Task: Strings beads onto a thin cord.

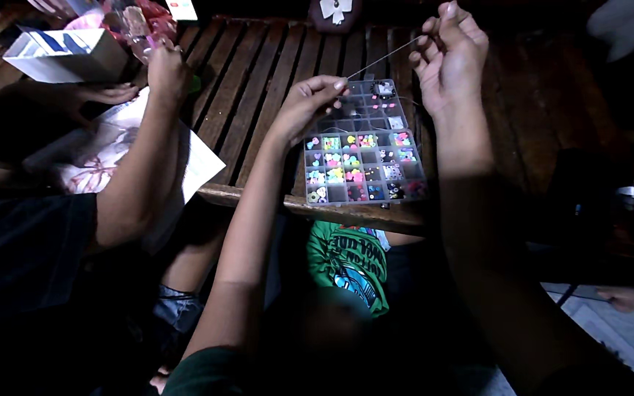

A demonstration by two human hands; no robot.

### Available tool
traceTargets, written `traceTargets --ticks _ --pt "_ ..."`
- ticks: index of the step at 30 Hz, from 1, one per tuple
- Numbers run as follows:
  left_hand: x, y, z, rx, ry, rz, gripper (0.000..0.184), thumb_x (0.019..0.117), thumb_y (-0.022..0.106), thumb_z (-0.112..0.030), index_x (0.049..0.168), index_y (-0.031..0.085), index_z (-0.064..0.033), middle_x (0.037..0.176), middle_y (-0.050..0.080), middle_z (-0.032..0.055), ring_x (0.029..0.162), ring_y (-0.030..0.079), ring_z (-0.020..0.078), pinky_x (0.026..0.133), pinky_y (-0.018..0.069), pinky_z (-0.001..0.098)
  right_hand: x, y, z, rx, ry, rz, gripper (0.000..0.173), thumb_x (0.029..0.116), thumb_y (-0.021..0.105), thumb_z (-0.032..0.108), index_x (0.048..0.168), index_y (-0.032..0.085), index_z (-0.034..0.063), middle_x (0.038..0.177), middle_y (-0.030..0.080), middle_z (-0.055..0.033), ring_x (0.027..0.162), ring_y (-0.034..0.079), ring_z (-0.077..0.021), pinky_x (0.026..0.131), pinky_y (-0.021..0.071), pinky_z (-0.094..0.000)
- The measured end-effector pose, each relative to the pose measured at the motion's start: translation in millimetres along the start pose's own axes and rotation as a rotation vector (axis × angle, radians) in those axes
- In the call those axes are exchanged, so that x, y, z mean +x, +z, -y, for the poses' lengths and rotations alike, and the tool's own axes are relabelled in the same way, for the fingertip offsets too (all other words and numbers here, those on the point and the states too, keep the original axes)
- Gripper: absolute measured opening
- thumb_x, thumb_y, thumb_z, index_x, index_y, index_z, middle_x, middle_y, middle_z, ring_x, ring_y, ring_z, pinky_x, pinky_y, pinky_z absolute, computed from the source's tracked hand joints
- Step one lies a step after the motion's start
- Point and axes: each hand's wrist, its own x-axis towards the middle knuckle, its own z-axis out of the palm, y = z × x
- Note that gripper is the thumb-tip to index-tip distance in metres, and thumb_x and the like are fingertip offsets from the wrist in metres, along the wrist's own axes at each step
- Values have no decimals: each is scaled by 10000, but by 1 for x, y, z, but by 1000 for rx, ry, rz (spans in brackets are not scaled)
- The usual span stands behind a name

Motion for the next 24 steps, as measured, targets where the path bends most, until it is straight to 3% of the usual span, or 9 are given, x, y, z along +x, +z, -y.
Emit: traceTargets --ticks 5,8,12,18,24 --pt "2 -8 8 504 195 -135 142 982 651 -95 1064 707 6 962 697 28 823 629 24 772 528 207 -2 2 -4 -102 -83 58 152 1107 429 146 1081 555 66 809 616 31 713 628 -74 688 561 -238" --pt "1 -10 9 772 253 -158 171 979 666 -132 1060 734 2 1005 718 105 876 665 97 798 534 246 -2 2 -6 -132 -105 85 128 1097 443 112 1058 555 63 789 615 35 693 626 -68 683 563 -228" --pt "1 -12 10 802 305 -152 157 951 695 -114 1041 730 10 990 707 125 867 658 116 780 524 246 0 0 -12 -236 -167 140 100 1087 464 101 1065 546 50 796 631 43 685 641 -58 682 579 -232" --pt "2 -15 15 896 282 -63 171 936 716 -125 1018 729 24 1002 693 165 909 656 200 840 524 315 -3 4 -12 -285 -157 159 98 1086 476 105 1074 549 41 809 645 29 688 655 -61 680 581 -231" --pt "1 -17 14 961 208 12 166 930 735 -131 1001 760 17 1089 698 201 1081 649 312 996 487 432 -3 4 -16 -429 -158 249 111 1074 497 114 1096 559 25 839 653 32 714 655 -43 697 575 -230"
